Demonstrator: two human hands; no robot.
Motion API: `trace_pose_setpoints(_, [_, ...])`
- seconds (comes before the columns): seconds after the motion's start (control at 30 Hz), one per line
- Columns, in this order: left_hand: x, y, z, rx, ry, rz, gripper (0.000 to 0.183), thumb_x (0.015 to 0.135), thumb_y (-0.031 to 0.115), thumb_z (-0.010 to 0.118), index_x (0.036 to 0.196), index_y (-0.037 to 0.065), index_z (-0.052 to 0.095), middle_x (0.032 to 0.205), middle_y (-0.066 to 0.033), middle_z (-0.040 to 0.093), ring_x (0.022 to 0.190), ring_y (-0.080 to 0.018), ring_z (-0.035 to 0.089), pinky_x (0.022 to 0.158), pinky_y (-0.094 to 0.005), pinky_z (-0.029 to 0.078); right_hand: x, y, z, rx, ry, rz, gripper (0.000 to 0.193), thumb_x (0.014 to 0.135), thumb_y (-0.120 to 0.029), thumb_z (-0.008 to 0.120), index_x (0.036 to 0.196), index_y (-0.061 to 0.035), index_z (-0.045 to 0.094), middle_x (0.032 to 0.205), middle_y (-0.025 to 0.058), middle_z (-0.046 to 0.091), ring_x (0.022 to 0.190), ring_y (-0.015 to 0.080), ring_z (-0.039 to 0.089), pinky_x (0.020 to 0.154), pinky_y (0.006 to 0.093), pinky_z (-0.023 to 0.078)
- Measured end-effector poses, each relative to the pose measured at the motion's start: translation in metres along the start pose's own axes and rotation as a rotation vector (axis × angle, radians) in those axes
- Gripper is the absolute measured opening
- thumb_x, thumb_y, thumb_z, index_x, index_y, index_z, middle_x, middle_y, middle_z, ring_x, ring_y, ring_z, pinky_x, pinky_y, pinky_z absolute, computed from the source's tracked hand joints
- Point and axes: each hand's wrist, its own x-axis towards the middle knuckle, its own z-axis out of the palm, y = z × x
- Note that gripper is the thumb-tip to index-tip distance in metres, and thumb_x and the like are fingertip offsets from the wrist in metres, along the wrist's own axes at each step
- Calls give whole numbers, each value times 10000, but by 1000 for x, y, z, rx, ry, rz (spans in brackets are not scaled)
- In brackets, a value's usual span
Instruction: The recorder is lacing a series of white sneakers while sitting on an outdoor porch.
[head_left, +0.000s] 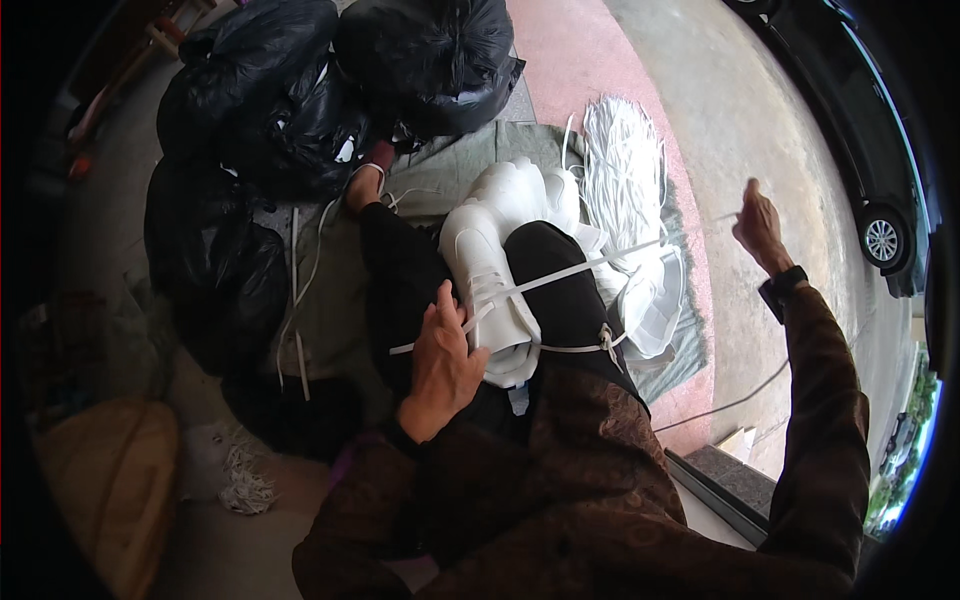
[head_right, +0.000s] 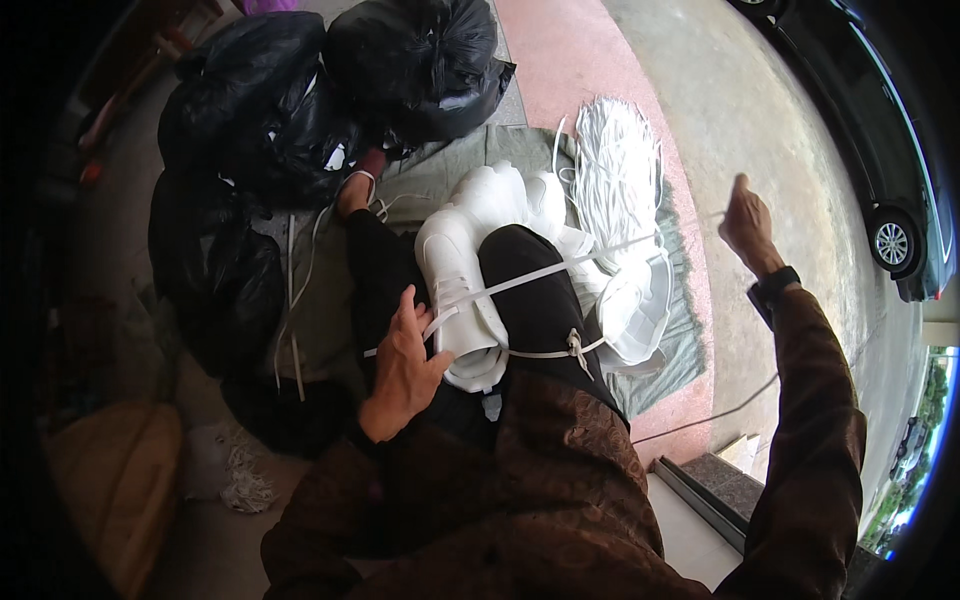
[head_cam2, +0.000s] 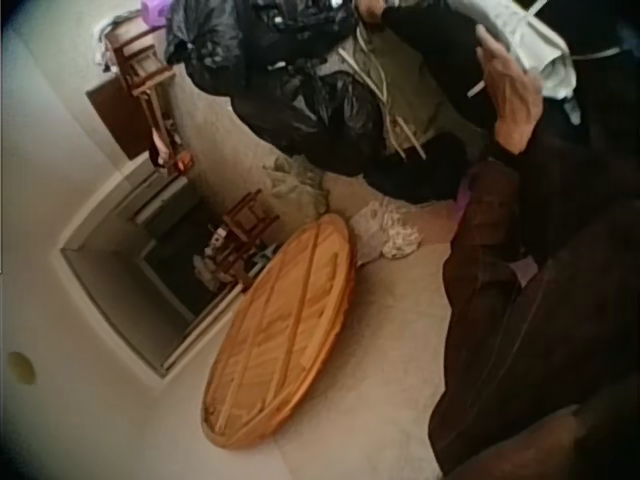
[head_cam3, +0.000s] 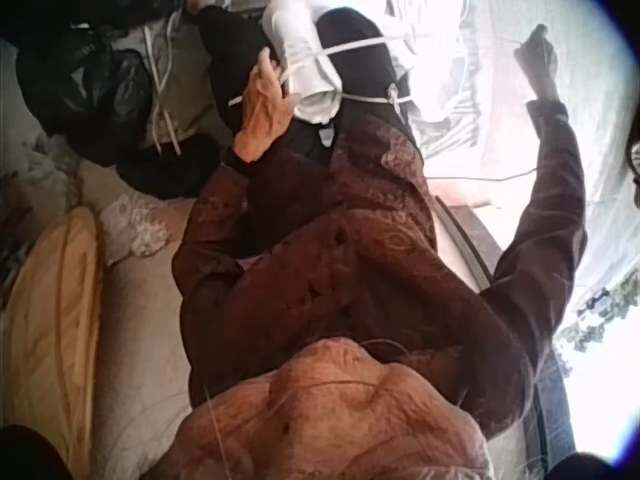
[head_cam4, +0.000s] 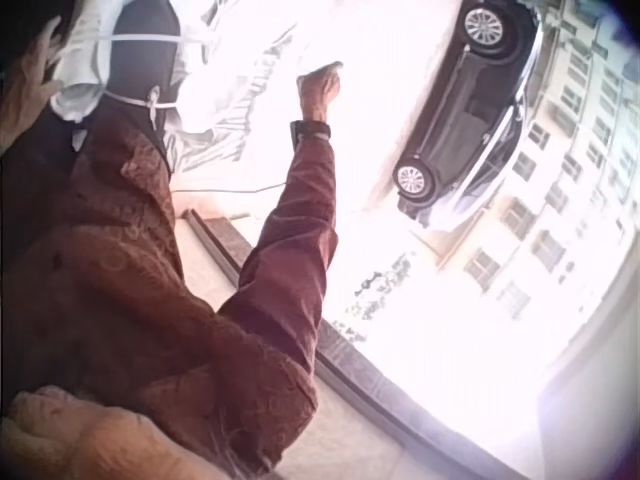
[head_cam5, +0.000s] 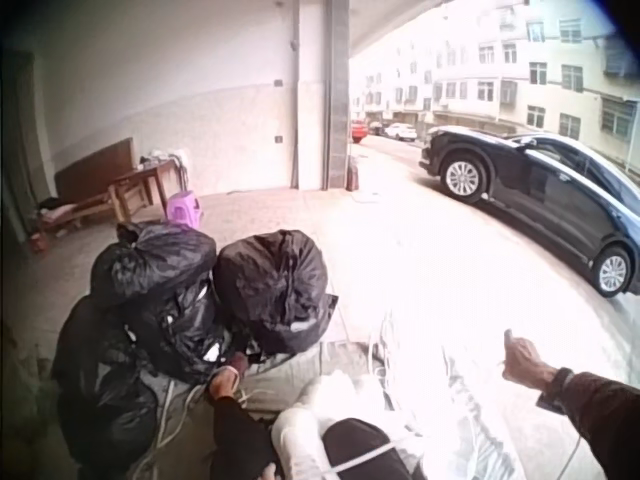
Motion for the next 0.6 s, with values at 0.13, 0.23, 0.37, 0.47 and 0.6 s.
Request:
trace_pose_setpoints(0.13, [2, 12, -2, -17, 65, -12, 752, 783, 108, 697, 1393, -94, 306, 1050, -244, 650, 1073, -378, 592, 957, -440, 460, -79, -47, 41, 76, -195, -313, 365, 697, 74, 731, 945, 15, 469, 782, 186, 574, 780, 377, 602, 726, 458, 476])
trace_pose_setpoints(0.23, [-10, 21, -12, -42, 68, -93, 440, 806, 126, 716, 1166, -40, 527, 892, -171, 663, 856, -309, 639, 771, -414, 510, -101, -211, 20, 686, -48, -606, 349, 760, -70, 774, 1027, -7, 559, 1026, 173, 581, 960, 353, 581, 834, 412, 484])
trace_pose_setpoints(0.37, [-21, -12, -27, -308, 192, -414, 226, 865, 141, 706, 701, 23, 603, 721, -76, 625, 574, -225, 558, 574, -377, 464, -114, -305, 15, 685, -221, -761, 330, 840, -158, 714, 1072, -3, 539, 1022, 191, 628, 981, 378, 631, 818, 445, 524])
trace_pose_setpoints(0.47, [-43, -61, -51, 106, 302, -306, 197, 901, 151, 684, 766, 15, 638, 809, -76, 626, 685, -160, 559, 647, -315, 456, -118, -308, -9, 637, -506, -578, 244, 881, -112, 660, 1052, 12, 539, 806, 183, 657, 745, 387, 672, 665, 449, 536])
trace_pose_setpoints(0.6, [13, 7, -37, 184, 545, 189, 293, 962, 277, 656, 1054, -1, 675, 972, -76, 632, 894, -101, 551, 816, -262, 429, -152, -312, -62, 1226, -356, -572, 212, 856, -36, 659, 1027, -76, 541, 726, 167, 640, 701, 403, 669, 579, 458, 524])
